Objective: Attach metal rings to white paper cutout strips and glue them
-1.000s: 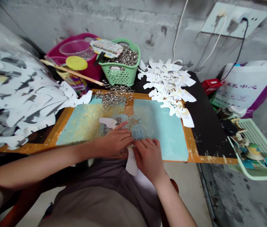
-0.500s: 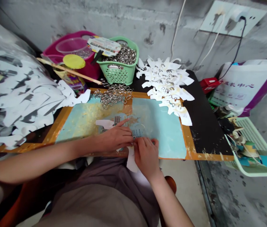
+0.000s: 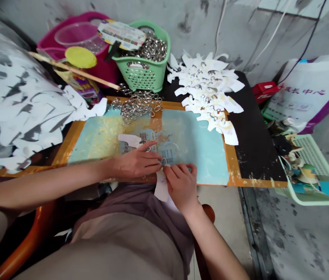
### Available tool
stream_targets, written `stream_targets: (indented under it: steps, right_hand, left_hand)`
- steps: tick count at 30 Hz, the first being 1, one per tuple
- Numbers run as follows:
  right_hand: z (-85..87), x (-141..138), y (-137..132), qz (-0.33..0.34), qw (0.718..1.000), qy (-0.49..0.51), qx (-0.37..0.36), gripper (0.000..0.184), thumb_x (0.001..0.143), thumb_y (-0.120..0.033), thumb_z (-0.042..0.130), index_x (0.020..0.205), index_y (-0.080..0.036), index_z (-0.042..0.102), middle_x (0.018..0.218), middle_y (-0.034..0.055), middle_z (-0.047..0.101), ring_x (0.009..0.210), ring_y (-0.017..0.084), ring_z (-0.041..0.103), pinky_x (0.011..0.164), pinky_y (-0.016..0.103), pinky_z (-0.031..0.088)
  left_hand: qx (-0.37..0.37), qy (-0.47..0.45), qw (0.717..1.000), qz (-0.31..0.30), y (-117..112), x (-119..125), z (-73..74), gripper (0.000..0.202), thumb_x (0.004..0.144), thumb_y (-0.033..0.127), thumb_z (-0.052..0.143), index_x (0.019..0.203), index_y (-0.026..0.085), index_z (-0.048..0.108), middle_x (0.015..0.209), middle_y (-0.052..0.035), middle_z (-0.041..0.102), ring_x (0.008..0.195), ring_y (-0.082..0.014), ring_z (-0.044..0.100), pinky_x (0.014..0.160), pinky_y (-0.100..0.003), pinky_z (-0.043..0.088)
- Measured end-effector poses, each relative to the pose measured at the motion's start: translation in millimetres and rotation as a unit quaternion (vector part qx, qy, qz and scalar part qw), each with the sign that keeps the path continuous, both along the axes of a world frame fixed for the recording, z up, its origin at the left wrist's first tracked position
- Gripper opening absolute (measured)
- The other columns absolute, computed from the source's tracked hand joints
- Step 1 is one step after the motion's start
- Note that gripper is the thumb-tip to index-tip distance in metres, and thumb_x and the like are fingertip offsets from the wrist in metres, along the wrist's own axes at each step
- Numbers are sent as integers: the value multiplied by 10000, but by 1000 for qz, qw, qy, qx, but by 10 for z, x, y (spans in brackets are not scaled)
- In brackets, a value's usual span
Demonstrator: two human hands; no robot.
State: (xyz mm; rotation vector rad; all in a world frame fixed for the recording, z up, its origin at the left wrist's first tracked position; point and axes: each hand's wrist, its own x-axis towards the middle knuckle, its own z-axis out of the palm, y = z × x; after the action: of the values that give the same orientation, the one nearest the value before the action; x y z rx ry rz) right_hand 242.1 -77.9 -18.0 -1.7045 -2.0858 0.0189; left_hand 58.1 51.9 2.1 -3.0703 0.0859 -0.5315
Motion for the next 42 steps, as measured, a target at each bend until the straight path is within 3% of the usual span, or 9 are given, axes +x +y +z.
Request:
stream_targets:
  steps: [6,11,15,22,25,32,34,37,42]
  right_hand:
    - [9,88,-106,41,999,-7,-6,206,986,-197,496,1138,-228,632,974,31,745,914,209,590,916,427,291]
    - [32,132,-146,50,997,36,-42,274,977,-247,492,1221,-220,614,1072,53,726,953,231,564,937,448,308]
    - [59,116,-133,59,997,4,-48,237,967,-289,525,1159,-239,654,1128,40,717,955,236,552,942,464,295]
    - [107,88,-82,44,997,29,-64,193,979,-270,471,999,-203,651,873,41,683,866,218,537,908,434,324]
    - [89,94,-65,32,995,67,-74,197,983,-243,441,1049,-209,624,857,37,669,832,209,531,873,402,342]
    - [72,52,32,0,995,91,-47,146,945,-248,527,1081,-222,573,870,28,711,848,218,573,873,383,343]
    - [106,25,69,-2,997,60,-47,82,945,-292,553,966,-229,599,797,20,690,824,218,561,849,377,333]
    - [145,-16,95,-6,999,2,-37,182,972,-300,528,822,-228,600,713,13,645,793,208,544,838,383,303]
    - [58,-10,22,8,999,-50,0,178,993,-183,473,923,-230,631,710,4,650,780,193,546,889,418,281]
  left_hand:
    - [13,19,999,34,-154,-112,67,145,947,118,501,1006,167,623,958,-62,714,1148,-207,611,1206,-570,244]
    - [-7,11,998,64,-231,-207,-10,198,944,186,506,1104,179,623,1129,-85,703,1195,-214,595,1211,-620,128]
    - [-14,6,997,77,-243,-218,-36,156,948,209,513,1044,196,635,1112,-54,708,1201,-211,584,1213,-623,30]
    - [-61,9,990,125,-157,-73,25,181,982,202,458,1027,156,628,873,-33,691,929,-160,646,1221,-581,119]
    - [-62,20,991,118,-106,26,62,194,995,248,463,947,173,636,743,8,636,809,-146,623,1216,-584,153]
    - [64,4,996,64,-126,87,26,247,946,118,446,825,174,654,696,-6,607,752,-165,591,1198,-553,265]
    - [65,-6,996,69,-120,89,3,254,949,116,440,808,165,646,694,-9,603,737,-160,586,1195,-542,279]
    - [46,-11,995,83,-97,90,-20,269,954,103,427,778,161,623,698,-10,601,724,-153,585,1195,-540,279]
    - [40,-19,997,69,-109,30,-35,265,963,94,419,818,164,630,760,-28,654,822,-160,632,1194,-524,290]
